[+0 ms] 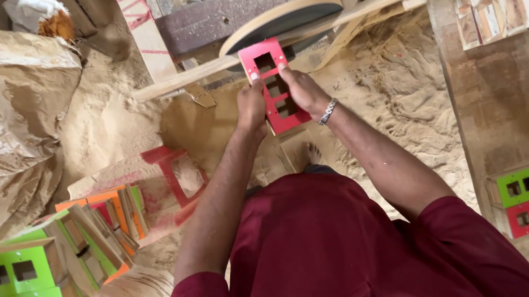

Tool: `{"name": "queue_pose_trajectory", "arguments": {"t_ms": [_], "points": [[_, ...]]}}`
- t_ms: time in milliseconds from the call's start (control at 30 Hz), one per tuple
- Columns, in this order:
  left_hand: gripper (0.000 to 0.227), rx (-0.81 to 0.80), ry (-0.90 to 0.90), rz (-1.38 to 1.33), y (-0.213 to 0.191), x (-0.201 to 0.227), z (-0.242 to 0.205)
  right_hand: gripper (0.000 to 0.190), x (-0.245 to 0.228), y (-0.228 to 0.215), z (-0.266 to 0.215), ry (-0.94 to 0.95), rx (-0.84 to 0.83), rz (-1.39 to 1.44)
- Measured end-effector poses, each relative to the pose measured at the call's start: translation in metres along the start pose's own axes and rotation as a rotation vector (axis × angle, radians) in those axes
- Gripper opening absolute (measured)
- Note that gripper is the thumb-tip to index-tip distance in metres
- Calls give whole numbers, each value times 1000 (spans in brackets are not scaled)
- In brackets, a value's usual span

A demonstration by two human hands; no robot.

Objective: The person sands the edges and faces of small, colorful wooden blocks using a rotating belt sander. They handle the blocks one at a time, rotating them to smooth all sides, and place the finished pieces on a nearby wooden board.

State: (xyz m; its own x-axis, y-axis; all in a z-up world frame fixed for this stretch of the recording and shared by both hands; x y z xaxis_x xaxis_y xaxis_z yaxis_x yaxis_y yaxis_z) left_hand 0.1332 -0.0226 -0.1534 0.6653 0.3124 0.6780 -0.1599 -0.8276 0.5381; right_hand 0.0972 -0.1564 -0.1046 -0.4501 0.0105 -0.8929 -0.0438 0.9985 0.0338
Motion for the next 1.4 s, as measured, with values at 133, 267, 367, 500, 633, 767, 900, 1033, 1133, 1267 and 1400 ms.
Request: {"name": "queue_pose_trajectory", "arguments": {"t_ms": [133,267,367,500,633,767,900,1033,1133,1267,1400], "points": [[27,107,-30,-39,-21,13,15,61,7,11,29,13,32,-76],[25,108,-77,-40,-27,19,10,59,17,16,36,-29,143,-170],[22,169,-46,1,-13,29,13,66,20,4,39,164,171,-362],[22,232,-74,129,16,19,12,52,32,-20,26,151,156,-142],[25,266,-89,278,39,15,20,55,36,-50,23,127,202,-254],[29,260,-38,362,57,7,27,47,38,-74,16,23,261,-360],[32,253,-61,415,73,-1,35,54,43,-90,10,202,259,-142],[35,229,-55,353,96,-9,45,55,26,-109,3,144,294,-146],[36,216,-54,361,106,-22,50,56,23,-121,-5,155,292,-118],[38,230,-121,316,124,-47,72,57,24,-147,-6,90,252,7],[37,189,42,357,147,-48,79,53,30,-171,-14,112,319,-57]]}}
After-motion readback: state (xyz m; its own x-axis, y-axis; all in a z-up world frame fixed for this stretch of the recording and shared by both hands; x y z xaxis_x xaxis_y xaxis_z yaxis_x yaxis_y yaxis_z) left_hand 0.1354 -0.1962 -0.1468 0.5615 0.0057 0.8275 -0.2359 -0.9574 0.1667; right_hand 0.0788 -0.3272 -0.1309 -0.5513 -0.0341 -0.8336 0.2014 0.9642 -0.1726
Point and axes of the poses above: each hand's wrist, its own z-axis towards the middle knuckle, its own y-axis out of the palm, x = y × z, the point moved 4 cm from there along z, towards the middle knuckle, and after that the axes turned 9 degrees about -x, right-handed, at the moved point
